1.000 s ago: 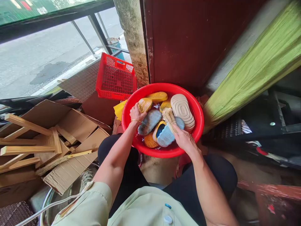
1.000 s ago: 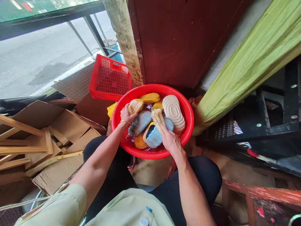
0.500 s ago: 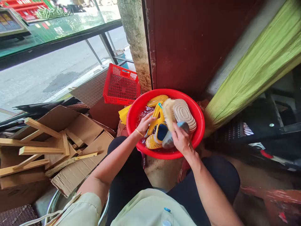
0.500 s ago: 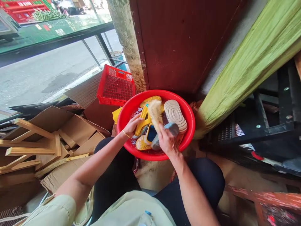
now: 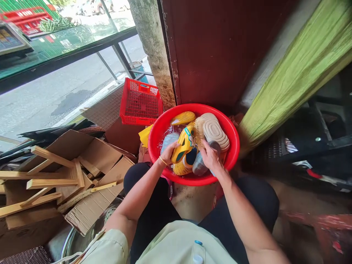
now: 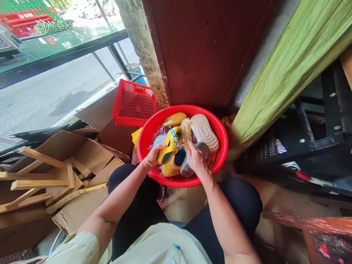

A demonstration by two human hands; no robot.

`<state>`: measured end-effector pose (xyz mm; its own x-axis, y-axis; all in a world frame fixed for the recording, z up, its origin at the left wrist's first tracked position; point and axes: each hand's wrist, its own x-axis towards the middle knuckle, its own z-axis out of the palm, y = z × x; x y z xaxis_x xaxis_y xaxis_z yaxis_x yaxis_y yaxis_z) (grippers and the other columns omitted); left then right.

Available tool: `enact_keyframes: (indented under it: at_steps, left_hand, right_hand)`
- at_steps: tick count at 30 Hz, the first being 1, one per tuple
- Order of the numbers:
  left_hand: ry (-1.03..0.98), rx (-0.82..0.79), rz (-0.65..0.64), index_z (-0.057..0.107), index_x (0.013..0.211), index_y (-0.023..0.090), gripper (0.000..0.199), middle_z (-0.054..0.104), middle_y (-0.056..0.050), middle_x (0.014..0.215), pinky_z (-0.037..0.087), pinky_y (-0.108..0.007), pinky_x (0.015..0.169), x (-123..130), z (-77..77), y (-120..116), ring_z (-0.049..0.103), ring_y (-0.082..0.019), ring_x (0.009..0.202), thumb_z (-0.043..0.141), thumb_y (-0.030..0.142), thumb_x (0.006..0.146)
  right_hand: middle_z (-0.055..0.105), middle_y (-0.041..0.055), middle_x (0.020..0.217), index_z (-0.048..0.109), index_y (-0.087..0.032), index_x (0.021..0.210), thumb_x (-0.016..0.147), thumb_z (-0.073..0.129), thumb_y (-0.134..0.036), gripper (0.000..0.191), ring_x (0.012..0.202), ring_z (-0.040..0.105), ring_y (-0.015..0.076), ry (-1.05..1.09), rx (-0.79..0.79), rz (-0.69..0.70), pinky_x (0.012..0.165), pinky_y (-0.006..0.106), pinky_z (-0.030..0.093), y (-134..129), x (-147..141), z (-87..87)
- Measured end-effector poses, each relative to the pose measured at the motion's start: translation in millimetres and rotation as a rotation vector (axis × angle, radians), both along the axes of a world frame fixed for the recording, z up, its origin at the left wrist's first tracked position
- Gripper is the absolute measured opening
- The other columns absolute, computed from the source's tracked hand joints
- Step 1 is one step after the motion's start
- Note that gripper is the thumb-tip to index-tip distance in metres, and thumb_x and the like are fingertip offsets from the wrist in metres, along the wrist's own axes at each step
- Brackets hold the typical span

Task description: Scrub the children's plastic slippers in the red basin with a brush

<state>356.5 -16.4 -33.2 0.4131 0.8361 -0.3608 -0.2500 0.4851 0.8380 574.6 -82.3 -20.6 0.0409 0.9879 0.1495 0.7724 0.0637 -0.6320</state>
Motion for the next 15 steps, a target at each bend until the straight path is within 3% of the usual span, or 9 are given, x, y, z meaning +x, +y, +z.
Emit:
enact_keyframes:
  at_steps: [4, 8, 15]
  left_hand:
    - [-0.049, -0.064, 0.116, 0.075, 0.110, 0.014, 0.063, 0.079, -0.015, 0.090, 0.062, -0.051, 0.080, 0, 2.3, 9, 0.075, -0.035, 0.092, 0.058, 0.069, 0.085]
    - [-0.040, 0.008, 0.316, 0.072, 0.111, 0.016, 0.066, 0.079, -0.013, 0.099, 0.062, -0.048, 0.085, -3, 6.4, 24, 0.075, -0.033, 0.098, 0.053, 0.073, 0.085]
    - [-0.082, -0.007, 0.486, 0.069, 0.122, 0.017, 0.068, 0.078, -0.011, 0.108, 0.061, -0.043, 0.094, 1, 2.5, 38, 0.073, -0.029, 0.108, 0.046, 0.073, 0.092]
  right_hand:
    - [0.068, 0.0158, 0.142, 0.056, -0.012, 0.151, 0.104, 0.040, -0.022, 0.051, 0.128, 0.067, 0.0230, 0.050, -0.026, 0.148, 0.107, 0.033, 0.054, -23, -18, -10.1]
    - [0.073, 0.0131, 0.135, 0.055, -0.019, 0.153, 0.103, 0.045, -0.022, 0.051, 0.119, 0.072, 0.0240, 0.045, -0.128, 0.277, 0.101, 0.035, 0.058, -45, -25, -13.3]
    - [0.078, 0.0124, 0.120, 0.052, -0.020, 0.156, 0.104, 0.044, -0.024, 0.053, 0.110, 0.075, 0.0250, -0.094, -0.147, 0.331, 0.098, 0.036, 0.058, -59, -23, -5.2]
